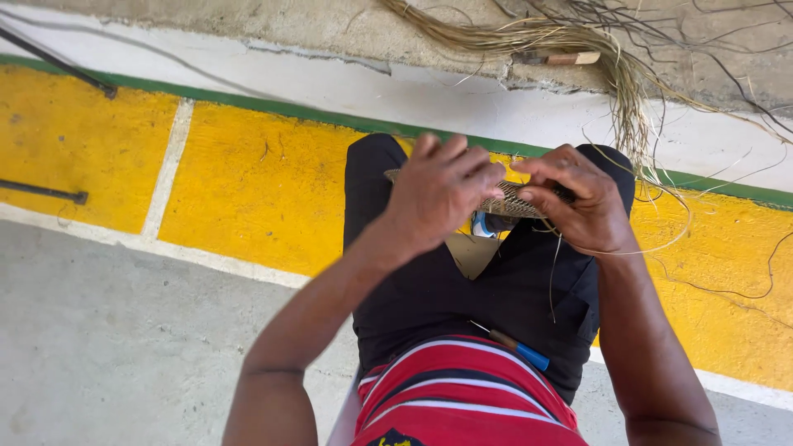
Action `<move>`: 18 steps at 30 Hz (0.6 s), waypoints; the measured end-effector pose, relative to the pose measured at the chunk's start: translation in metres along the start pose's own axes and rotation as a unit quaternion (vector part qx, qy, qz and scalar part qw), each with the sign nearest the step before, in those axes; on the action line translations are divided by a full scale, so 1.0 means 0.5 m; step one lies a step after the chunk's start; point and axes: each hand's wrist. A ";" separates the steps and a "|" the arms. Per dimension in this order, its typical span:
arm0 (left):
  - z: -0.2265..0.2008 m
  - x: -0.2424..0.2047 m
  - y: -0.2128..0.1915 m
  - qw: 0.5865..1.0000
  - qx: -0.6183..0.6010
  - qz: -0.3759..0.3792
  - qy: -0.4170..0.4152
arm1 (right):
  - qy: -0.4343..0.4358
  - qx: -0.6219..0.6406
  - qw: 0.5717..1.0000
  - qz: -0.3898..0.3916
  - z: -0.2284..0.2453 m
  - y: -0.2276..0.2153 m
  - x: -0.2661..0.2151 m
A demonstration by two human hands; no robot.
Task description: The recorder is weaving a small basket or mat using natural fibers.
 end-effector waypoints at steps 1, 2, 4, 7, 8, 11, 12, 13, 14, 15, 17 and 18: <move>-0.020 -0.009 0.008 0.999 -0.020 -0.005 -0.035 | -0.010 -0.015 1.000 0.000 0.008 -0.001 0.009; -0.030 -0.008 0.005 0.999 -0.021 -0.004 -0.034 | -0.008 -0.015 1.000 -0.001 0.000 -0.007 0.006; -0.043 -0.001 -0.003 0.997 -0.023 -0.015 -0.068 | 0.043 0.062 0.997 0.014 -0.015 -0.022 0.009; -0.042 -0.002 0.008 0.998 -0.019 -0.018 -0.058 | 0.078 0.069 0.992 0.064 -0.013 -0.047 0.037; -0.040 0.001 0.007 0.998 -0.020 -0.017 -0.055 | 0.078 0.069 0.993 0.061 -0.006 -0.052 0.050; -0.038 0.004 0.010 0.998 -0.046 -0.012 -0.051 | 0.098 0.001 0.984 0.146 0.000 -0.066 0.080; -0.038 0.002 0.013 0.997 -0.045 0.001 -0.057 | 0.116 0.004 0.976 0.186 -0.008 -0.069 0.087; -0.037 0.000 0.015 0.997 -0.045 0.015 -0.062 | 0.134 0.007 0.965 0.226 -0.015 -0.072 0.095; -0.039 -0.001 0.018 0.997 -0.045 0.015 -0.063 | 0.134 0.008 0.965 0.227 -0.022 -0.070 0.098; -0.041 -0.002 0.020 0.998 -0.039 0.002 -0.056 | 0.112 0.015 0.970 0.214 -0.028 -0.068 0.100; -0.041 -0.001 0.023 0.998 -0.028 -0.013 -0.049 | 0.086 0.023 0.975 0.202 -0.046 -0.081 0.129; -0.046 -0.002 0.022 0.999 -0.029 -0.012 -0.045 | 0.050 0.054 0.990 0.117 -0.055 -0.097 0.147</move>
Point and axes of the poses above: each hand's wrist, its own x-axis towards the middle knuckle, its own y-axis out of the palm, z = x × y, and after that the axes turned 2 degrees about x, right-handed
